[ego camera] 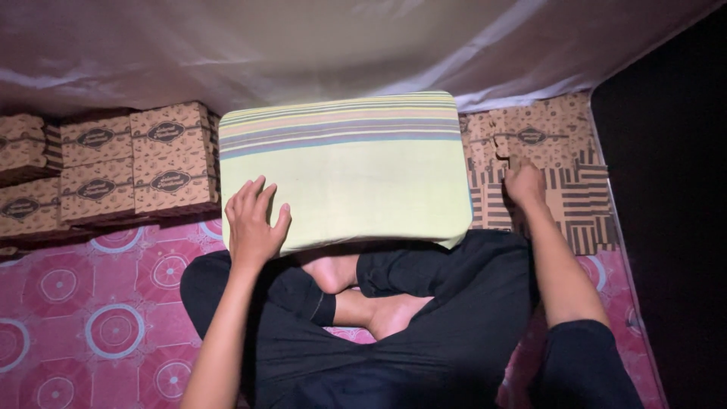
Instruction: The person assembles cardboard food boxes by hand. The person folds precut cardboard sheets along perforated lines, tucks in tabs to form the box structure, and places the assembled boxes in a stack.
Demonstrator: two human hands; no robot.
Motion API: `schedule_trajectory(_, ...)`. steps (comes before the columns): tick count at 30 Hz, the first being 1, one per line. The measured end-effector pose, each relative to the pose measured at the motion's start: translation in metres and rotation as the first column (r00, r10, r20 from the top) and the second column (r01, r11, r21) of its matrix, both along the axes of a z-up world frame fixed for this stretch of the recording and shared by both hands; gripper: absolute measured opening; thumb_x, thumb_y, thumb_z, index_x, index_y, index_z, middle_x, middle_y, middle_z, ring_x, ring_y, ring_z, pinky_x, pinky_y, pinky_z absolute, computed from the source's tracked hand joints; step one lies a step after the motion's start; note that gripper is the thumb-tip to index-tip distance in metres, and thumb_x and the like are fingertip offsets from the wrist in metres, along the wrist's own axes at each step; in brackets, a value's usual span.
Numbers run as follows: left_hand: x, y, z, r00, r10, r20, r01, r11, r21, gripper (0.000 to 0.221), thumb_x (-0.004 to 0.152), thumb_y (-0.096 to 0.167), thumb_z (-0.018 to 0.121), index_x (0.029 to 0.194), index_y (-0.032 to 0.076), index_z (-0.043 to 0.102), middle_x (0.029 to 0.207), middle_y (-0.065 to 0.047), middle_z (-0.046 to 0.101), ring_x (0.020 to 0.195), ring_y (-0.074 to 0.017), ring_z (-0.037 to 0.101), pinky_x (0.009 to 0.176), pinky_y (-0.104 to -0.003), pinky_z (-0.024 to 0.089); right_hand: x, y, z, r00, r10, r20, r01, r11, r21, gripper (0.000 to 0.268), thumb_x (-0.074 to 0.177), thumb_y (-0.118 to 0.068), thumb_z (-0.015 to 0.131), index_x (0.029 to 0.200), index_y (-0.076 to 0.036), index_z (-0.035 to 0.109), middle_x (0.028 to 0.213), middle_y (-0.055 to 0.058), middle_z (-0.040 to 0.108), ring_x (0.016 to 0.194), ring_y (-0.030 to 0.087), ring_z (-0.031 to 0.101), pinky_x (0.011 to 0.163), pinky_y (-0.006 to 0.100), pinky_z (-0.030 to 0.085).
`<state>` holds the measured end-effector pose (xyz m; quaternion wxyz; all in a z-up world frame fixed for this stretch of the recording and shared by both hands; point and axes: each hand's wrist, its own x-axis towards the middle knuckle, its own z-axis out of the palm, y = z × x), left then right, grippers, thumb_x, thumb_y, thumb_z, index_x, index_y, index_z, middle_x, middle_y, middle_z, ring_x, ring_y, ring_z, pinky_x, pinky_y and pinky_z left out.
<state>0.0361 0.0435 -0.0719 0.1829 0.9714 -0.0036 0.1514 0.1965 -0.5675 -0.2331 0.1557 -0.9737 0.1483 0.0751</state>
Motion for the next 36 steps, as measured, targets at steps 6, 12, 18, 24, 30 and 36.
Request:
schedule_trajectory(6, 0.000, 0.000, 0.001, 1.000, -0.005, -0.009, 0.005, 1.000, -0.026, 0.044, 0.096, 0.040, 0.063, 0.130, 0.012, 0.067, 0.145, -0.010, 0.058, 0.139, -0.0299, 0.049, 0.116, -0.049, 0.029, -0.027, -0.012, 0.043, 0.979, -0.109, 0.174, 0.095, 0.991, 0.091, 0.049, 0.094, -0.028, 0.061, 0.132, 0.003, 0.067, 0.113, 0.037, 0.069, 0.113, 0.054, 0.063, 0.094, 0.064, 0.051)
schedule_trajectory(12, -0.001, 0.002, -0.002, 1.000, 0.001, -0.004, -0.001, 1.000, -0.016, 0.045, 0.096, 0.040, 0.063, 0.130, 0.012, 0.068, 0.144, -0.010, 0.059, 0.139, -0.0298, 0.049, 0.116, -0.049, 0.029, -0.057, -0.016, 0.095, 0.876, -0.155, 0.456, 0.201, 0.978, -0.056, 0.039, 0.092, -0.026, 0.066, 0.119, 0.001, 0.074, 0.093, 0.035, 0.072, 0.094, 0.054, 0.070, 0.080, 0.061, 0.056)
schedule_trajectory(18, -0.002, 0.001, 0.005, 0.997, -0.049, 0.064, 0.052, 0.998, -0.040, 0.043, 0.096, 0.035, 0.059, 0.128, 0.008, 0.068, 0.144, -0.013, 0.060, 0.139, -0.0338, 0.047, 0.113, -0.052, 0.030, -0.084, -0.048, 0.143, 0.689, -0.067, 0.722, 0.215, 0.970, -0.116, 0.019, 0.100, -0.024, 0.066, 0.091, -0.009, 0.062, 0.076, 0.021, 0.070, 0.069, 0.050, 0.066, 0.061, 0.059, 0.048)
schedule_trajectory(24, -0.003, 0.003, 0.007, 0.999, -0.054, 0.001, 0.054, 0.997, -0.051, 0.046, 0.098, 0.037, 0.056, 0.132, 0.009, 0.066, 0.147, -0.014, 0.057, 0.141, -0.0338, 0.044, 0.115, -0.053, 0.027, -0.112, -0.061, 0.230, 0.631, 0.018, 0.776, 0.166, 0.973, -0.158, 0.006, 0.104, -0.010, 0.063, 0.101, -0.005, 0.060, 0.082, 0.023, 0.071, 0.072, 0.048, 0.068, 0.063, 0.055, 0.049)
schedule_trajectory(30, 0.001, 0.010, -0.002, 0.998, -0.054, -0.027, 0.050, 0.989, -0.136, 0.043, 0.095, 0.040, 0.058, 0.127, 0.012, 0.068, 0.147, -0.012, 0.057, 0.141, -0.0323, 0.043, 0.114, -0.053, 0.025, -0.147, -0.022, 0.340, 0.630, 0.293, 0.719, -0.182, 0.956, -0.230, 0.011, 0.122, -0.003, 0.067, 0.123, 0.009, 0.067, 0.113, 0.025, 0.076, 0.099, 0.044, 0.073, 0.084, 0.051, 0.053)
schedule_trajectory(36, 0.001, -0.016, 0.047, 0.972, -0.236, 0.009, 0.218, 0.883, -0.415, 0.054, 0.094, 0.033, 0.069, 0.140, 0.007, 0.056, 0.151, -0.017, 0.047, 0.140, -0.0338, 0.044, 0.116, -0.052, 0.033, -0.171, 0.085, 0.426, 0.768, 0.391, 0.508, -0.432, 0.901, -0.041, 0.034, 0.098, 0.003, 0.056, 0.127, -0.001, 0.073, 0.114, 0.015, 0.074, 0.096, 0.025, 0.068, 0.084, 0.037, 0.048)
